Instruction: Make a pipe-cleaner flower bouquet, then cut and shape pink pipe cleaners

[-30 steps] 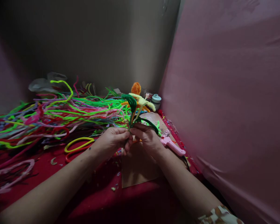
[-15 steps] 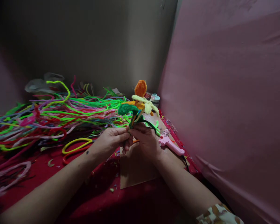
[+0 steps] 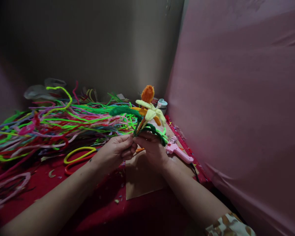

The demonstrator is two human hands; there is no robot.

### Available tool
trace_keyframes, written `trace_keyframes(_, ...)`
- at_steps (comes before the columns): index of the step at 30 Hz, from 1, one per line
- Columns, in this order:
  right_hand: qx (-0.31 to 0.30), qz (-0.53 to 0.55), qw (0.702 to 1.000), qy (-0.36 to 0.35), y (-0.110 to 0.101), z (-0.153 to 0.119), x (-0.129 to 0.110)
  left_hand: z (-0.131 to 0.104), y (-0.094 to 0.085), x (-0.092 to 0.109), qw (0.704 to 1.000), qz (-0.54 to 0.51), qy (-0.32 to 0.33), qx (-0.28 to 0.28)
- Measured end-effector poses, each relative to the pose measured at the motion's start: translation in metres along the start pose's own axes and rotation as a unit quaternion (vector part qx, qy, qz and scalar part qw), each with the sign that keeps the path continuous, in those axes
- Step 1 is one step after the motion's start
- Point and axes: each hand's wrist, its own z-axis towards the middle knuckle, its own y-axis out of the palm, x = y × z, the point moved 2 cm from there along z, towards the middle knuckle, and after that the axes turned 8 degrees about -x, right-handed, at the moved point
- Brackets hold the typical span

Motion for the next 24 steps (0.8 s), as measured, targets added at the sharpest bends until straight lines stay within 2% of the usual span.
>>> trace_keyframes(6,-0.026,0.074,0.997,0.011,0.007,0.001,-0.004,-0.003,0.002,0.0,0.997,-0.074,-0.017,-0.025)
trace_keyframes(9,-0.062,0.082,0.994,0.034,0.007,0.002,-0.008,-0.006,0.006,0.0,0.993,-0.109,-0.021,-0.038)
trace_keyframes(12,-0.105,0.096,0.988,0.052,0.003,0.002,-0.013,-0.008,0.01,-0.002,0.987,-0.136,-0.029,-0.082)
trace_keyframes(15,-0.148,0.118,0.98,0.06,0.001,0.002,-0.014,-0.009,0.009,-0.002,0.985,-0.125,-0.041,-0.108)
trace_keyframes(19,-0.114,0.114,0.987,0.023,0.003,0.001,-0.012,-0.007,0.004,0.002,0.994,-0.03,-0.038,-0.094)
trace_keyframes(21,-0.087,0.11,0.99,0.005,0.005,0.0,-0.01,-0.006,0.004,0.006,0.996,0.068,-0.01,-0.056)
trace_keyframes(24,-0.028,0.093,0.995,-0.001,0.005,-0.001,-0.009,-0.006,0.009,0.012,0.975,0.219,0.042,0.021)
